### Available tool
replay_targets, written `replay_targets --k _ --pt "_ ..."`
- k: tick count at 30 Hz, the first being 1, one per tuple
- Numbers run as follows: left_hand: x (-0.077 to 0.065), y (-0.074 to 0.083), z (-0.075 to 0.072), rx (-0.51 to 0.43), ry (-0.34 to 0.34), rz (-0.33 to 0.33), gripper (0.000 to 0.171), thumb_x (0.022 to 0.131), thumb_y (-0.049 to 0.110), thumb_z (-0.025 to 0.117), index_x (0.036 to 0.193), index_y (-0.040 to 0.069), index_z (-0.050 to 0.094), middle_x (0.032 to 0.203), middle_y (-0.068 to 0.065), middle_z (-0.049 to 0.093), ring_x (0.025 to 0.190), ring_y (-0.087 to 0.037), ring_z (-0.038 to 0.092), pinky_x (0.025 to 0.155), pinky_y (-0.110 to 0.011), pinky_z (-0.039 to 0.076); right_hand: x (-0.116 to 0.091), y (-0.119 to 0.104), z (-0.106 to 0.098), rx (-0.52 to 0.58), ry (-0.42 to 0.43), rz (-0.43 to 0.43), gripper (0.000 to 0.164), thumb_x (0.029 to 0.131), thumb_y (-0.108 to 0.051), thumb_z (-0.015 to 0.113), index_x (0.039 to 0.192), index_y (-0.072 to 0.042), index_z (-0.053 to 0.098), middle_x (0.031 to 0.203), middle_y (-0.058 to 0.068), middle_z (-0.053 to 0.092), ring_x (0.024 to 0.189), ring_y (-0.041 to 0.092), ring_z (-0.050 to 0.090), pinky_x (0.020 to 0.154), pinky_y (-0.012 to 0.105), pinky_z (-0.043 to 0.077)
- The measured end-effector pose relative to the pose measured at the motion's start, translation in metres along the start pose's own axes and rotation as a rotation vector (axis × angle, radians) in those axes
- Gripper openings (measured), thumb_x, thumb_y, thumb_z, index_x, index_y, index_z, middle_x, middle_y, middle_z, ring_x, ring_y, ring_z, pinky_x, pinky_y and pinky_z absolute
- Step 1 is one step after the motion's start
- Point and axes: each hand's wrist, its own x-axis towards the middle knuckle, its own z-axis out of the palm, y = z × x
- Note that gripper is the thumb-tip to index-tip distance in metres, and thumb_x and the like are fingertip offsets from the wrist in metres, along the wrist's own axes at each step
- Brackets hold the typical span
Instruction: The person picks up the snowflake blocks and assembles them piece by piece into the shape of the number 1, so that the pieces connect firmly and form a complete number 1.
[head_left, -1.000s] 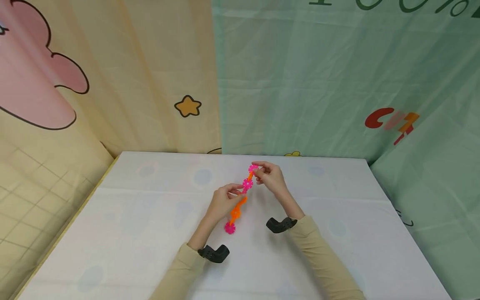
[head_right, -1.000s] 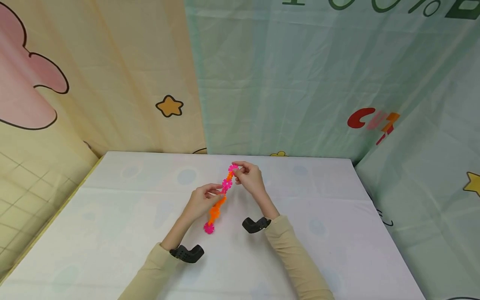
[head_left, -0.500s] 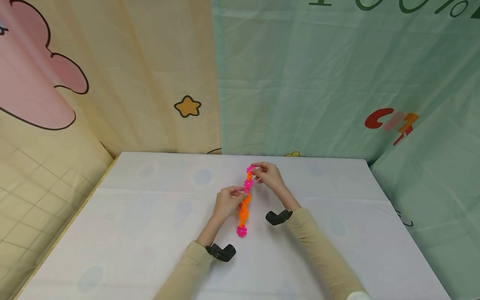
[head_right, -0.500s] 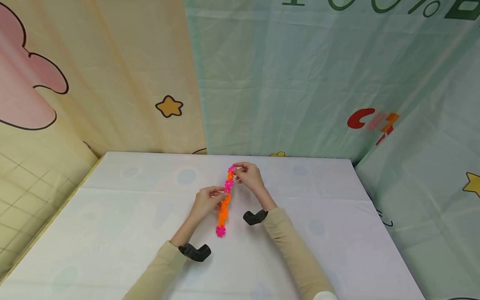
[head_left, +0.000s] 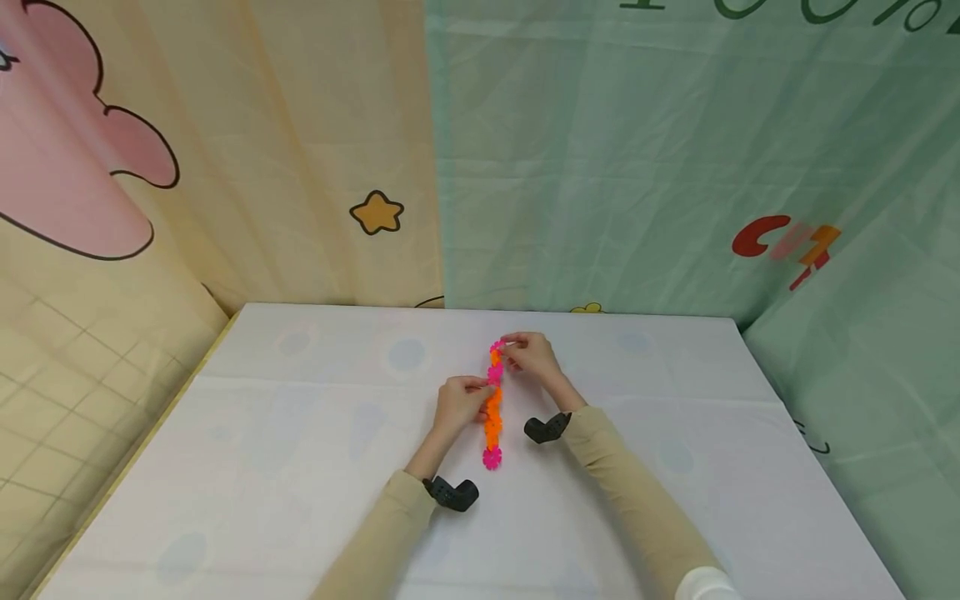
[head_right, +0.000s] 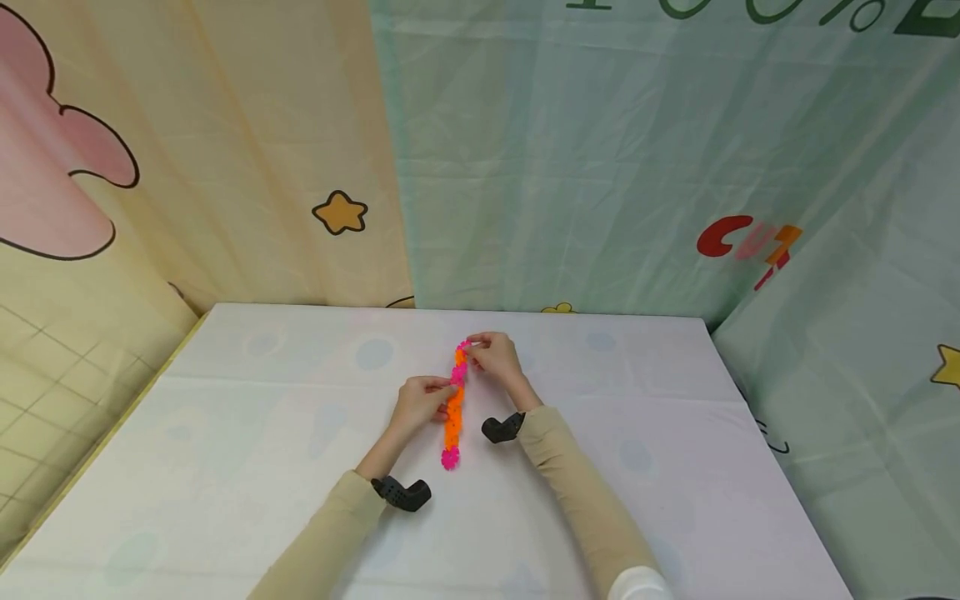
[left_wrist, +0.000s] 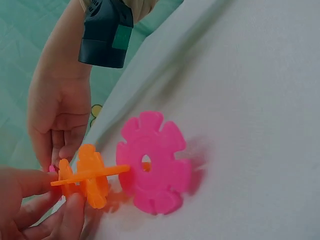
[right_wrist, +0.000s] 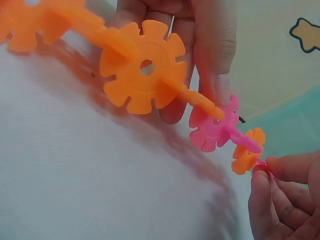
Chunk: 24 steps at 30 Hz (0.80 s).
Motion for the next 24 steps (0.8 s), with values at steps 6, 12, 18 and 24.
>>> replay_targets --k 6,12,18,24 --pt "0.004 -0.005 0.002 0.050 0.016 0.000 0.024 0.090 0.018 0.067 0.104 -0.001 0.071 0.085 -0.013 0.070 0.050 -0.009 0.057 0.052 -0.021 0.053 0.002 0.005 0.005 0.010 -0.002 0.029 0.027 0.091 -0.015 0.064 0.113 0.000 0.067 0.071 0.005 0.063 0.057 0.011 0.053 0.055 0.018 0.045" --pt "0.005 -0.007 0.003 0.096 0.039 0.008 0.023 0.090 0.017 0.068 0.104 0.000 0.072 0.084 -0.012 0.069 0.049 -0.009 0.056 0.051 -0.019 0.051 0.001 0.006 0.009 0.029 0.002 0.037 0.028 0.090 -0.015 0.064 0.114 0.000 0.067 0.069 0.003 0.062 0.055 0.010 0.052 0.054 0.018 0.044" --pt "0.005 -0.005 0.002 0.125 0.035 0.022 0.024 0.089 0.017 0.068 0.105 -0.001 0.071 0.084 -0.011 0.069 0.049 -0.010 0.057 0.051 -0.019 0.050 0.003 0.009 0.008 -0.003 0.000 0.038 0.029 0.091 -0.019 0.064 0.115 -0.004 0.067 0.077 0.006 0.065 0.058 0.011 0.053 0.055 0.017 0.045" --pt "0.008 -0.007 -0.015 0.151 0.030 0.052 0.027 0.092 0.023 0.064 0.109 0.003 0.070 0.084 -0.010 0.069 0.052 -0.013 0.058 0.053 -0.021 0.051 -0.005 0.010 -0.020 -0.174 0.063 -0.125 0.036 0.095 -0.025 0.060 0.125 -0.007 0.061 0.106 0.015 0.068 0.082 0.023 0.064 0.072 0.031 0.055"
